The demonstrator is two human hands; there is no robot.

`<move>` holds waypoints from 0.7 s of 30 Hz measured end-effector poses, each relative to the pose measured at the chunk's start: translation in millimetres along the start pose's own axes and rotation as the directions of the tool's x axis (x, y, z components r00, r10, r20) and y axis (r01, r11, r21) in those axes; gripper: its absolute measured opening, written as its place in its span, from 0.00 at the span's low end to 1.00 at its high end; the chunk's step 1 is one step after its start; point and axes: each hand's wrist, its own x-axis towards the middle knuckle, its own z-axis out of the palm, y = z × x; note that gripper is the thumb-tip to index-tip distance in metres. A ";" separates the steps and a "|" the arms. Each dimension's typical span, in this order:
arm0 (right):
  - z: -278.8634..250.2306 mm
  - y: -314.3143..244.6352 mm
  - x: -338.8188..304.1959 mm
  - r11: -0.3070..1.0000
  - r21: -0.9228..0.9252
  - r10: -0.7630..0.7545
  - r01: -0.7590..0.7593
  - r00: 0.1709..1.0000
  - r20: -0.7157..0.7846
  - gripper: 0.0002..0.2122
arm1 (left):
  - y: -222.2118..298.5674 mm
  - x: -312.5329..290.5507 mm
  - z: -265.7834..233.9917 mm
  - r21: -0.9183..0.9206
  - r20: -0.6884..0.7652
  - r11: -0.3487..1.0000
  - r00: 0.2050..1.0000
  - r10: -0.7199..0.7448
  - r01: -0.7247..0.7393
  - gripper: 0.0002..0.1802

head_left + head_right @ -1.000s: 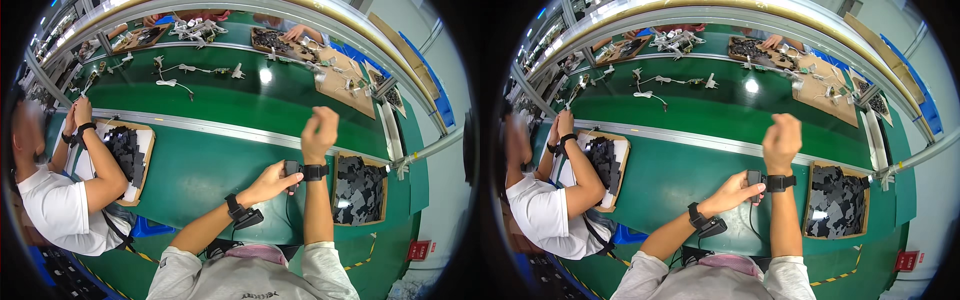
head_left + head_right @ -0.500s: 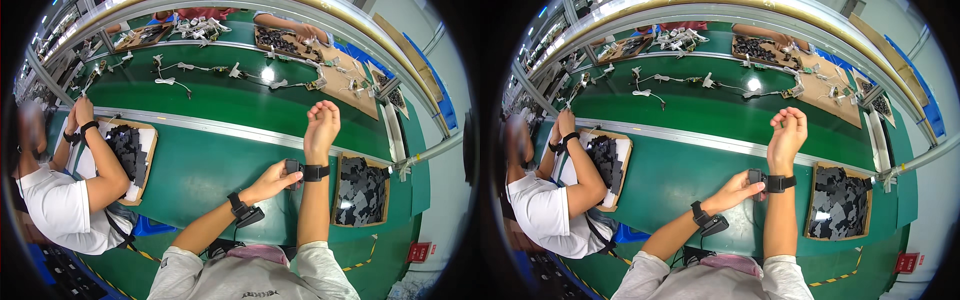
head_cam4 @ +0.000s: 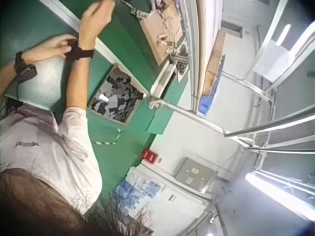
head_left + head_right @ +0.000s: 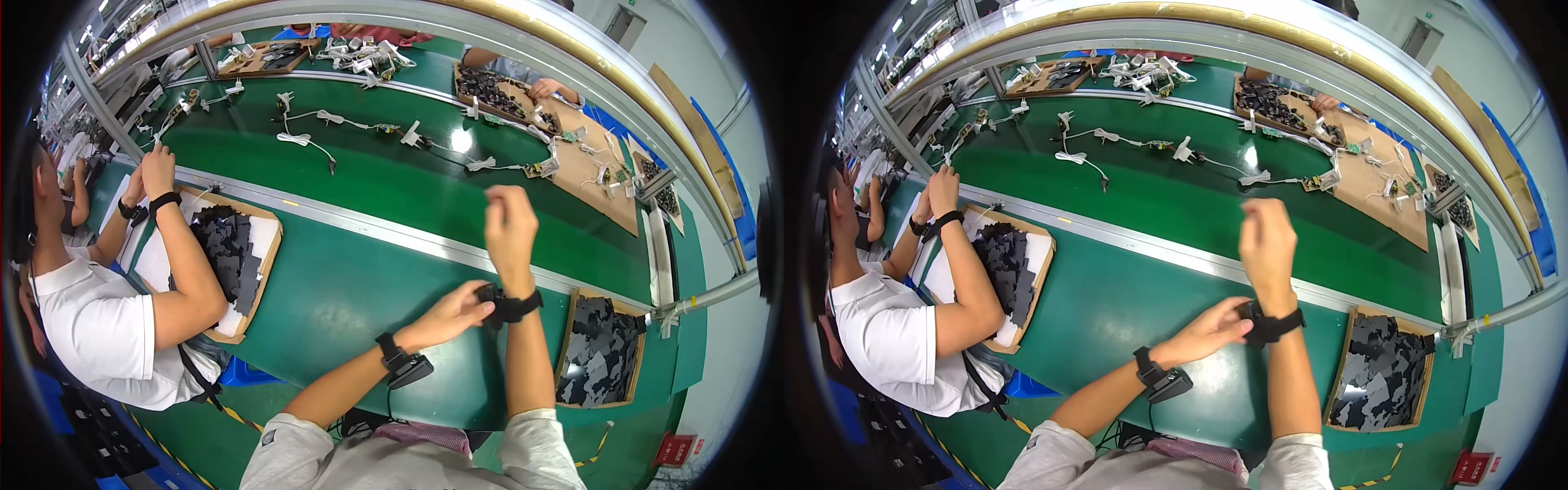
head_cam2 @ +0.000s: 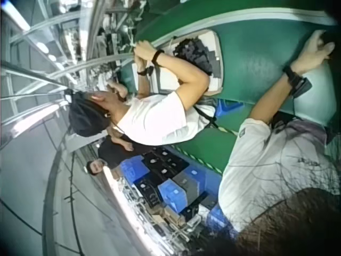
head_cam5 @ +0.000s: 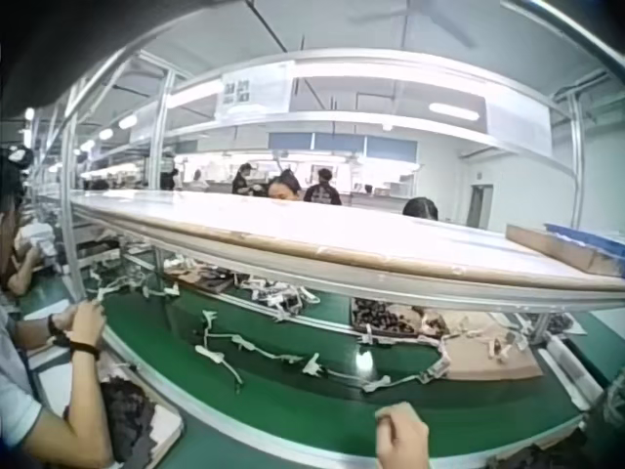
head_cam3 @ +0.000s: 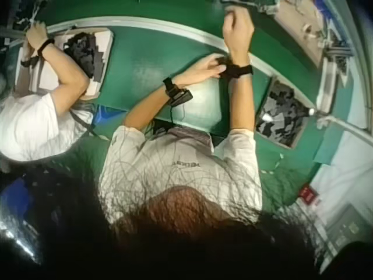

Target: Manually assembling electronic power adapter components on an industrial assembly line.

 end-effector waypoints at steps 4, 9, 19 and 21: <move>57.0 11.9 32.3 0.804 -0.417 -0.164 0.423 0.833 0.528 0.09 | 2.6 -11.5 -60.5 0.060 -0.323 0.984 0.929 0.179 -0.169 0.19; 139.3 40.0 51.2 0.700 -0.453 -0.223 0.552 0.772 0.596 0.10 | 15.6 -15.0 -91.8 0.122 -0.476 0.989 0.869 0.133 -0.085 0.14; 229.8 82.4 75.3 0.570 -0.523 -0.351 0.634 0.763 0.544 0.16 | 20.3 -12.3 -86.8 0.156 -0.449 0.987 0.888 0.100 -0.033 0.10; 216.5 77.9 85.2 0.670 -0.508 -0.247 0.541 0.808 0.535 0.15 | 20.1 -13.4 -88.2 0.154 -0.461 0.987 0.880 0.111 -0.044 0.10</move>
